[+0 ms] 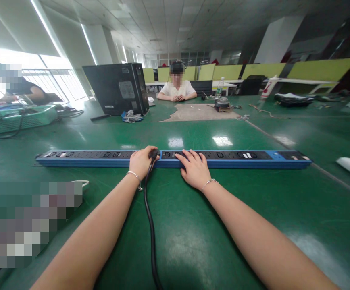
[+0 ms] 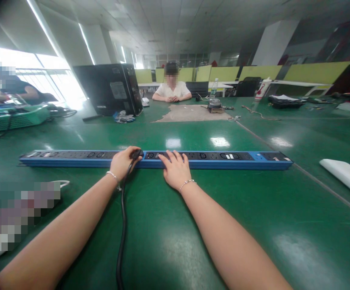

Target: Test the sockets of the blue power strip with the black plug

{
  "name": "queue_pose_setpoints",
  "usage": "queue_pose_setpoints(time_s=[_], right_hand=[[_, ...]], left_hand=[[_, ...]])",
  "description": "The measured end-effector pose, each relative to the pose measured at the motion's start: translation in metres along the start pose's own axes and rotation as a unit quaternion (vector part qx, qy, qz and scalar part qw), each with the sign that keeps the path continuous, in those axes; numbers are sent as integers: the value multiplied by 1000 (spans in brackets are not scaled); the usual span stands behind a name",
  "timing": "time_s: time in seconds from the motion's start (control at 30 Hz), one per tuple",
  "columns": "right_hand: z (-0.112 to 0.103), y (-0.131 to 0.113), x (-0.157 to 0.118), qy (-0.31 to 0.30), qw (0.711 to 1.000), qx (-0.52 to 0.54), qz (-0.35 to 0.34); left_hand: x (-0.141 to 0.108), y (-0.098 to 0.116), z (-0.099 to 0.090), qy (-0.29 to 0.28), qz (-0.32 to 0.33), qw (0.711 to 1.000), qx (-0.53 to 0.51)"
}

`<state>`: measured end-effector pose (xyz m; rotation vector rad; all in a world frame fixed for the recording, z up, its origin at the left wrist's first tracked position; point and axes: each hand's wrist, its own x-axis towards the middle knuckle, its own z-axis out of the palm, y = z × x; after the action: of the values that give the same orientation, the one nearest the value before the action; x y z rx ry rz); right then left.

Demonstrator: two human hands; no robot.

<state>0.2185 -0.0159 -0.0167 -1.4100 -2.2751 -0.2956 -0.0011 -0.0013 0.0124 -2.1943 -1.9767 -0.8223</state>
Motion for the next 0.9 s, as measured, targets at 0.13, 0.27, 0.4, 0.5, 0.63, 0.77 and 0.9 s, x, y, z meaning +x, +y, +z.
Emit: queue_pose_setpoints(time_s=[0.13, 0.27, 0.4, 0.5, 0.63, 0.77, 0.9], right_hand=[[1, 0, 1, 8, 1000, 20, 14], [1, 1, 2, 13, 999, 28, 14], [2, 3, 2, 19, 999, 34, 7], [3, 7, 4, 22, 999, 46, 10], [3, 13, 8, 43, 995, 86, 42], [-6, 9, 7, 107, 983, 143, 28], [-17, -9, 2, 93, 977, 159, -103]], left_hand=[[4, -2, -3, -19, 0, 1000, 2], [0, -1, 1, -4, 13, 1000, -5], [-4, -2, 8, 19, 31, 999, -35], [-1, -5, 7, 75, -2, 992, -97], [3, 1, -1, 138, -53, 974, -173], [-2, 24, -1, 47, 2, 985, -168], [-12, 47, 4, 32, 73, 992, -96]])
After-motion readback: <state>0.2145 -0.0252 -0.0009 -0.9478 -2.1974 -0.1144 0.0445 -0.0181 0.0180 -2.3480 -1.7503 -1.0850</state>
